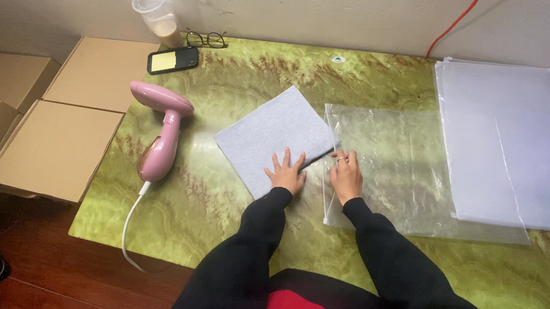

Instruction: The person folds a gray t-shirt on a table, places it into a clear plastic bag, and then puts the bagged shirt into a cardboard box. The person then retrieves a black t-shirt from a clothing rack and lays it on the table.

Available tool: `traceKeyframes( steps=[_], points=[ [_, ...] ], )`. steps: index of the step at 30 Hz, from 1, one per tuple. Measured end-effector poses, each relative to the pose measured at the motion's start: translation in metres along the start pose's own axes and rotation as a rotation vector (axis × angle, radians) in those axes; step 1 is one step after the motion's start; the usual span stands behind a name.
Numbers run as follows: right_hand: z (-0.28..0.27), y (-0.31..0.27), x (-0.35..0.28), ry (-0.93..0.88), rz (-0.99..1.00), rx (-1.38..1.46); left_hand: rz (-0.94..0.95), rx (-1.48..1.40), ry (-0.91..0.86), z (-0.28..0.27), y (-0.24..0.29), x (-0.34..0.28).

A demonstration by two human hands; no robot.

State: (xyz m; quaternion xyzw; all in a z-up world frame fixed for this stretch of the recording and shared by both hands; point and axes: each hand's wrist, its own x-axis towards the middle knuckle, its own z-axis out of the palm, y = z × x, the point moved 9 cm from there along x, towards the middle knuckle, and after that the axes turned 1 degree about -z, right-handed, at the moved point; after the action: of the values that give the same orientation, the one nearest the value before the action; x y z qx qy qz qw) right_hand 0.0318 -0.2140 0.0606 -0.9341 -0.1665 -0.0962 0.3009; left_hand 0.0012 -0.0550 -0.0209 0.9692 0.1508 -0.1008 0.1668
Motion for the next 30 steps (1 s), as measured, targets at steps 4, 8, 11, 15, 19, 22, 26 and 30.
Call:
traceKeyframes(
  steps=[4,8,11,15,19,22,26,30],
  points=[
    [0.011,-0.021,0.003,-0.053,-0.069,-0.148,-0.007,-0.047,-0.044,0.018,0.0,0.011],
    [0.033,-0.009,-0.008,-0.197,0.064,-0.104,0.136,-0.64,0.335,-0.002,-0.026,0.014],
    [0.031,-0.002,-0.022,-0.276,0.211,-0.073,-0.106,-0.9,0.629,0.001,-0.095,0.007],
    [0.034,0.005,-0.047,-0.44,0.355,-0.014,-0.566,-0.966,0.676,0.043,-0.158,-0.007],
    [0.056,0.026,-0.062,-0.478,0.351,-0.111,-0.749,-1.234,0.455,0.115,-0.195,0.02],
    [0.07,0.04,-0.073,-0.52,0.412,-0.15,-0.678,-1.736,-0.094,0.105,-0.132,-0.006],
    [0.038,0.016,-0.071,-0.471,0.424,-0.064,-0.586,-1.885,-0.467,0.102,-0.072,-0.023],
    [0.006,-0.01,-0.06,-0.377,0.359,0.036,-0.492,-2.022,-0.557,0.109,-0.027,-0.022]
  ],
)
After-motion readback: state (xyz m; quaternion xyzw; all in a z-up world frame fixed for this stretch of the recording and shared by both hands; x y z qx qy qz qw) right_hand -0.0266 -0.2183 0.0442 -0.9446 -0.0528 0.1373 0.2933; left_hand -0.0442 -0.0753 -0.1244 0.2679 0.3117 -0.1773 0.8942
